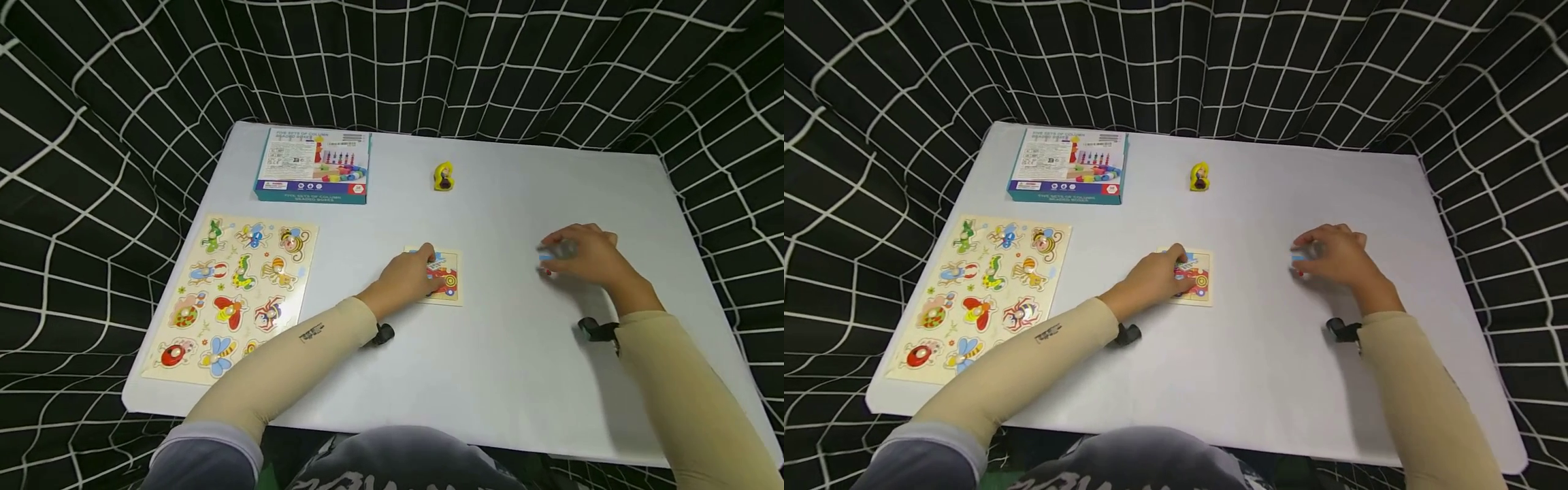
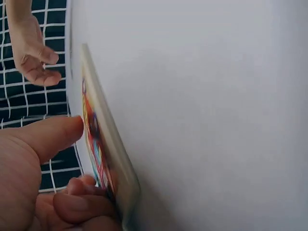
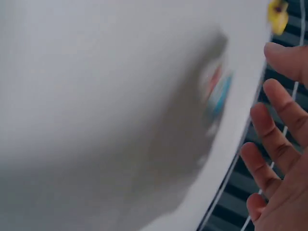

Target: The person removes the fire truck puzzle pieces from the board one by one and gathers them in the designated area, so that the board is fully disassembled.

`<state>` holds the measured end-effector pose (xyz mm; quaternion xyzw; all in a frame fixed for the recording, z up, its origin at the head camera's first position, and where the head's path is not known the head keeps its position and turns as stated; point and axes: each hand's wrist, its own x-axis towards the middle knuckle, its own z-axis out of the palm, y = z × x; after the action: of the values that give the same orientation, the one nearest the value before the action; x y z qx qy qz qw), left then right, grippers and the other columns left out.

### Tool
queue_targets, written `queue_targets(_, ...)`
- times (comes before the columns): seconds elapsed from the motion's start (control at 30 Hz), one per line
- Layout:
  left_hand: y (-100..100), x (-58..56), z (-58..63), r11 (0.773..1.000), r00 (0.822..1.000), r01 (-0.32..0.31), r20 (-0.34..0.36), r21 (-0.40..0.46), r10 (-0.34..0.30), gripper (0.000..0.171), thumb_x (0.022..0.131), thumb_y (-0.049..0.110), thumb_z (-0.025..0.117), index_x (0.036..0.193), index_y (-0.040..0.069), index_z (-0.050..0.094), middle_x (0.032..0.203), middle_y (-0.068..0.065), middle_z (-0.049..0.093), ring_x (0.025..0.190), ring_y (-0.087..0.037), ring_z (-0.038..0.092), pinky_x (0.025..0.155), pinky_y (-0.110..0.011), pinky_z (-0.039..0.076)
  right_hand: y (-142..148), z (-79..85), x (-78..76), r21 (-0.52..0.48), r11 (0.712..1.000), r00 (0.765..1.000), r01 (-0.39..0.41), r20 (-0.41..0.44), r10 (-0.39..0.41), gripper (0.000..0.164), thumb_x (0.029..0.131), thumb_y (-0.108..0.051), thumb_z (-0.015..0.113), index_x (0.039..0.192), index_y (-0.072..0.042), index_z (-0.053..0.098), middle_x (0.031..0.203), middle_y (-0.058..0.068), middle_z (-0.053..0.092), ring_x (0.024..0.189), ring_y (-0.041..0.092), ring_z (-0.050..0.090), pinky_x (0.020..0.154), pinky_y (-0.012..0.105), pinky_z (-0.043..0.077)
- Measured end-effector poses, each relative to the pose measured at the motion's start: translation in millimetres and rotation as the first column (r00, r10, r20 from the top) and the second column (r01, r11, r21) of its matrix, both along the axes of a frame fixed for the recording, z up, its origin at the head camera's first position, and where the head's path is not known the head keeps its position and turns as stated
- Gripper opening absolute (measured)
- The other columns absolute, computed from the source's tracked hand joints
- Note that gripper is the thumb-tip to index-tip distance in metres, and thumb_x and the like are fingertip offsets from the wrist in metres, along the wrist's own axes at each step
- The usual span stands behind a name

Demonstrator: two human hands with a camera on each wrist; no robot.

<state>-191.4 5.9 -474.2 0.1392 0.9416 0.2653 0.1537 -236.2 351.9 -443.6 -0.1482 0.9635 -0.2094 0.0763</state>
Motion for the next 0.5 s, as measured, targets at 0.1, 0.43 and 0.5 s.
queue_targets(0.1, -9, 1.1, 1.3, 0.998, 0.998, -0.059, -0.026, -0.02, 0.059, 0.05, 0.088, 0.041, 0.072, 0.123, 0.012, 0.05, 0.084, -0.005, 0.065, 0.075, -0.019, 0.059, 0.067, -0.033, 0.046, -44, 4.9, -3.0, 0.005, 0.996, 0.995, -0.091, -0.037, 0.091, 0.026, 0.077, -0.025, 0.084, 0.098, -0.012, 0.074, 0.105, 0.008, 0.067, 0.107, 0.032, 0.048, 0.088, 0.057, 0.018)
queue_targets(0.43, -18, -2.2, 8.0, 0.98, 0.992, -0.033, -0.124, -0.197, 0.008, 0.039, 0.091, 0.043, 0.067, 0.118, 0.015, 0.068, 0.102, -0.004, 0.07, 0.09, -0.021, 0.064, 0.069, -0.038, 0.051, -167, -1.2, -5.4, 0.213, 0.912, 0.925, -0.351, -0.074, 0.373, 0.013, 0.083, -0.029, 0.078, 0.088, -0.018, 0.079, 0.089, -0.003, 0.07, 0.093, 0.023, 0.058, 0.09, 0.055, 0.027)
queue_targets(0.5, -18, -3.3, 8.4, 0.978, 0.995, -0.027, -0.095, -0.205, 0.007, 0.04, 0.091, 0.044, 0.067, 0.118, 0.015, 0.068, 0.101, -0.003, 0.069, 0.089, -0.02, 0.063, 0.069, -0.037, 0.05, -173, -3.7, -4.4, 0.232, 0.91, 0.928, -0.344, -0.065, 0.367, 0.012, 0.083, -0.029, 0.078, 0.086, -0.018, 0.079, 0.088, -0.003, 0.07, 0.092, 0.022, 0.059, 0.091, 0.055, 0.027)
